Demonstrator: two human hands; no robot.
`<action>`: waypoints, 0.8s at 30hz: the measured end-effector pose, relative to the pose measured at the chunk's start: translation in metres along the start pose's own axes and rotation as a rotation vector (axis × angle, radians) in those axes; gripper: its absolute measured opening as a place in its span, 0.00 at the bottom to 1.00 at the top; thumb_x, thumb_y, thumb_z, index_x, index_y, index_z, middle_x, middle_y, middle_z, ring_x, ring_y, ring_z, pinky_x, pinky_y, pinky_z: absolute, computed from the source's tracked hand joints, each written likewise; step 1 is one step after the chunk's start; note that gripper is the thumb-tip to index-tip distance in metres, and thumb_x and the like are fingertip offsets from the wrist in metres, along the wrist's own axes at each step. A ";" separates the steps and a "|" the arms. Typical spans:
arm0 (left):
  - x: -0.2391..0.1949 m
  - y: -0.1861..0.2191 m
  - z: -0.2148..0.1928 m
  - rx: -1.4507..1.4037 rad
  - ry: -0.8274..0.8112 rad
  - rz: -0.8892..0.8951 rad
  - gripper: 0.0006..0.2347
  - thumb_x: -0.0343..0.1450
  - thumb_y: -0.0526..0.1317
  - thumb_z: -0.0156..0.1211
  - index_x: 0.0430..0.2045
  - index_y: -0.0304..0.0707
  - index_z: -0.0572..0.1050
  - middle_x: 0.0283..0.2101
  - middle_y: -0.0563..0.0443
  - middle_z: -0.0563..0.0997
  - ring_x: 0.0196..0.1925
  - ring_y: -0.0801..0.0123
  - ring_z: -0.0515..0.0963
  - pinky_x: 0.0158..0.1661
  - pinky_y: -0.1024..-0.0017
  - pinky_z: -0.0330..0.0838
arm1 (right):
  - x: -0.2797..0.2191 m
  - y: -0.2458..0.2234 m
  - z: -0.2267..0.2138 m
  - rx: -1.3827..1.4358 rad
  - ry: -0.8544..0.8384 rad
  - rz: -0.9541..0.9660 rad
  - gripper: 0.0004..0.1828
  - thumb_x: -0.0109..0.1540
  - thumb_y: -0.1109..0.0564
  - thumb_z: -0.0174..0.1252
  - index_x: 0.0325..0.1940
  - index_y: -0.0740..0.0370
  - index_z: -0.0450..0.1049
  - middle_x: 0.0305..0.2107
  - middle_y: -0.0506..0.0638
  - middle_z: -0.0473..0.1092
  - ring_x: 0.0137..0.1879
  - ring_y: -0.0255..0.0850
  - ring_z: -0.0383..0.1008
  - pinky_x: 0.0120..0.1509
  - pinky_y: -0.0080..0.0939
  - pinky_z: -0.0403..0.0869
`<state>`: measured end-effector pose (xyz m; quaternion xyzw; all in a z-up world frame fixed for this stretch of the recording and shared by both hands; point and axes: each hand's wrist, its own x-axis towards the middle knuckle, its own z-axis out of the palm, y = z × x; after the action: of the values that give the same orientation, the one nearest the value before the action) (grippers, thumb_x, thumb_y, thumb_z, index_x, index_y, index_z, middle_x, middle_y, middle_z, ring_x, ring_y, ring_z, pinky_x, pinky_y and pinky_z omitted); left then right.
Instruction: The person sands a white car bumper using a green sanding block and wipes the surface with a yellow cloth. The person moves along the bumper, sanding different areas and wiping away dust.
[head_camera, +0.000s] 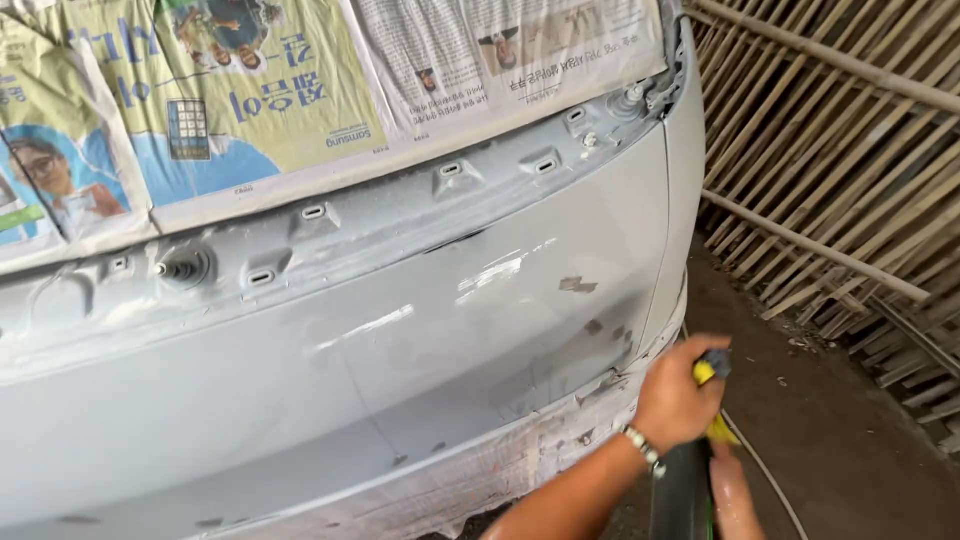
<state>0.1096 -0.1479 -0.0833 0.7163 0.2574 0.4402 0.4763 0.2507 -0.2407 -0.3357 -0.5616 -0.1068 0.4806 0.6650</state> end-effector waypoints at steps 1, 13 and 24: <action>-0.015 -0.023 0.005 0.008 0.007 -0.007 0.17 0.67 0.31 0.60 0.51 0.38 0.78 0.43 0.42 0.80 0.46 0.53 0.81 0.48 0.60 0.76 | 0.021 0.040 -0.011 0.025 -0.050 0.068 0.23 0.67 0.43 0.54 0.54 0.64 0.73 0.39 0.58 0.73 0.40 0.48 0.73 0.46 0.49 0.72; -0.216 -0.114 -0.129 -1.419 0.411 -1.057 0.18 0.66 0.45 0.43 0.40 0.31 0.76 0.40 0.38 0.83 0.43 0.50 0.82 0.51 0.54 0.74 | 0.024 0.209 0.075 0.218 -0.468 0.425 0.22 0.61 0.43 0.59 0.50 0.61 0.78 0.38 0.48 0.79 0.41 0.39 0.79 0.50 0.42 0.77; -0.402 -0.222 -0.235 -1.417 0.644 -0.760 0.27 0.67 0.62 0.53 0.37 0.31 0.80 0.35 0.38 0.85 0.36 0.49 0.85 0.39 0.54 0.79 | -0.146 0.190 0.226 -0.081 -0.698 0.925 0.23 0.60 0.41 0.59 0.44 0.62 0.81 0.34 0.51 0.82 0.39 0.42 0.79 0.52 0.46 0.77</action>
<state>-0.2782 -0.2657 -0.4023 -0.0437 0.2668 0.4893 0.8292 -0.0778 -0.2238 -0.3607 -0.3833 -0.0815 0.8733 0.2894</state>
